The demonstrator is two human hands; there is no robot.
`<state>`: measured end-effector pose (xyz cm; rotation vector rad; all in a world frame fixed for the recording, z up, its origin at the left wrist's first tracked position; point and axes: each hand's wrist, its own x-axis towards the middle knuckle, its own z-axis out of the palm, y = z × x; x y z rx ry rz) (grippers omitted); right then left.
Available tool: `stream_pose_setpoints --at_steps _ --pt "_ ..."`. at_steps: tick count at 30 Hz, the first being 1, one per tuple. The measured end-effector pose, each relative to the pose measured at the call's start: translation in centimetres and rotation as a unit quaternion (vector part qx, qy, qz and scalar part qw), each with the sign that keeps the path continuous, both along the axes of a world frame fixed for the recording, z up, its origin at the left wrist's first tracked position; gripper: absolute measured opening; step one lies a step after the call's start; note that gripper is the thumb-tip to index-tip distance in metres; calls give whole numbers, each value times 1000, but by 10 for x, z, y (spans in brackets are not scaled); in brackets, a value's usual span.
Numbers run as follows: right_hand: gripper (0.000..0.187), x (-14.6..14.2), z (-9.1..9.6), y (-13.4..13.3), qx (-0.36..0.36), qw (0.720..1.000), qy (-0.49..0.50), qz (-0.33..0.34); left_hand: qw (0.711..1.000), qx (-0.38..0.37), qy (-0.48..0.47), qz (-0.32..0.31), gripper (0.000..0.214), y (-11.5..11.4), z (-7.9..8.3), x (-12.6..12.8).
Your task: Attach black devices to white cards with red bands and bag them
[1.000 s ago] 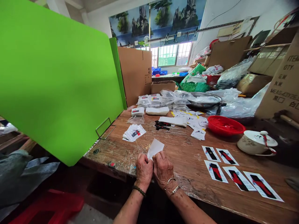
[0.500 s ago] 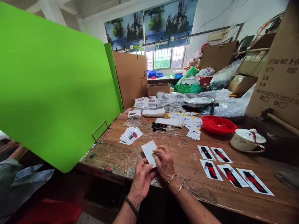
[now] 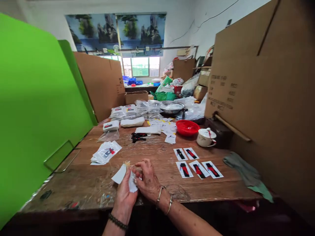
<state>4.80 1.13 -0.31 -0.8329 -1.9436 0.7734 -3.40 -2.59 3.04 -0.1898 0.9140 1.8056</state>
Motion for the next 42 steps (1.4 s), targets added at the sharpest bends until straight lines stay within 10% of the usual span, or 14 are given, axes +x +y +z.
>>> stream_pose_setpoints --at_steps 5,10,14,28,42 --pt "42 70 20 71 -28 983 -163 79 999 -7 35 -22 16 18 -2 8" --pt "21 152 40 163 -81 914 -385 -102 995 -14 68 -74 10 33 -7 29" --pt "22 177 36 202 -104 896 -419 -100 988 -41 60 -136 5 47 -4 54" --pt "12 170 27 236 -129 879 -458 -23 965 -57 56 -250 4 98 10 91" --pt "17 162 57 241 -32 880 -451 -147 974 -20 16 -223 17 139 -12 38"
